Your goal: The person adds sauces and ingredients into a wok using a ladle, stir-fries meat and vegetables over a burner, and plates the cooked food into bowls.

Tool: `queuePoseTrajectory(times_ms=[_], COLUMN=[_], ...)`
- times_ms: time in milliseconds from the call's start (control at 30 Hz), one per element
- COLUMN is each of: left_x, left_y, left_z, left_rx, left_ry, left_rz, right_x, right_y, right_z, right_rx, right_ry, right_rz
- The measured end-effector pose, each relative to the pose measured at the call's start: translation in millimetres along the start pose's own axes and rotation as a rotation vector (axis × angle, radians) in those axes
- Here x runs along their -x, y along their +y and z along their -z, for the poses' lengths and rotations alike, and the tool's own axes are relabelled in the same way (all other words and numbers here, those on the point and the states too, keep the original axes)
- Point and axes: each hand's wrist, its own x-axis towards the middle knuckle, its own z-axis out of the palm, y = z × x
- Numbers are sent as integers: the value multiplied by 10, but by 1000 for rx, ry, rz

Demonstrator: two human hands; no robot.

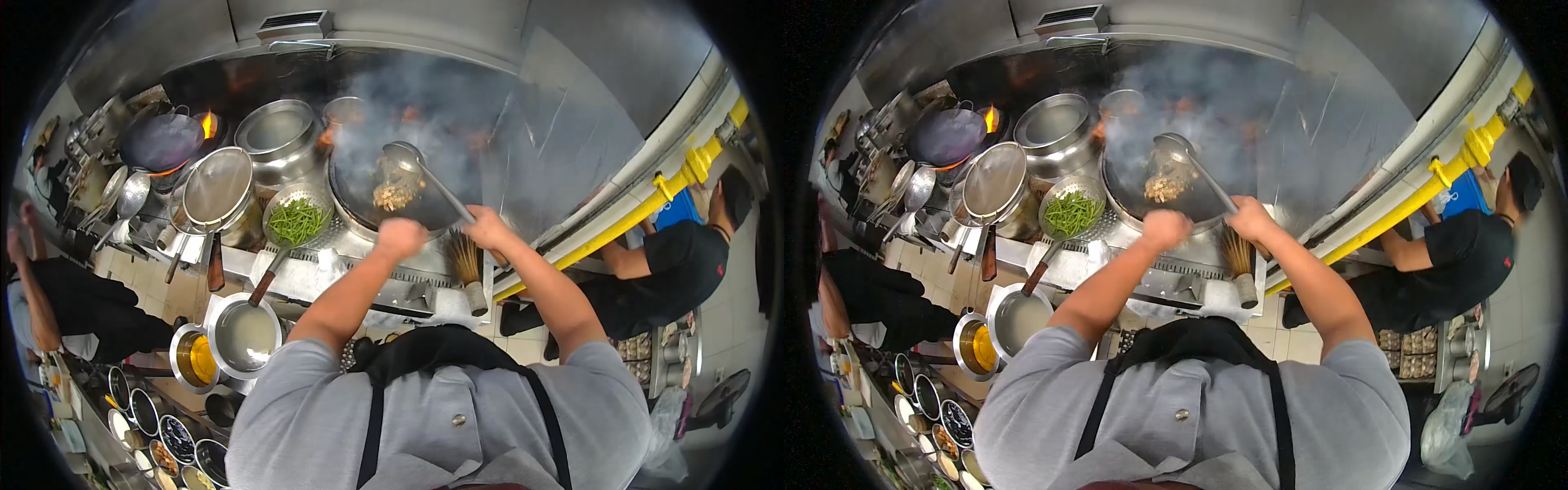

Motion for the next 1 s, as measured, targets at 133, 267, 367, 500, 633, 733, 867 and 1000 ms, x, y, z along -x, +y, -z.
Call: queuePoseTrajectory(times_ms=[133, 267, 367, 500, 633, 733, 867, 1000], left_x=[662, 206, 618, 405, 597, 462, 688, 933], left_y=[798, 176, 502, 281, 633, 473, 406, 552], left_z=[461, 25, 292, 122, 392, 159, -238, -116], left_rx=[-78, -101, -142, -126, -84, -51, -57, -96], left_ry=[-6, 55, -33, -2, -20, 64, 174, 49], left_rz=[-170, -38, -95, 39, -100, -96, -68, -143], right_x=[314, 661, 868, 1004, 990, 691, 307, 345], right_y=[-56, 19, 130, -56, -74, -233, -331, -193], right_z=[573, 682, 840, 1000, 971, 577, 257, 326], right_rx=[-241, -200, -71, 98, 268, 421, 415, 317], right_ry=[-60, -123, -177, -329, -349, -268, -163, -72], right_rz=[-116, -79, -2, 58, 131, 48, -92, 0])
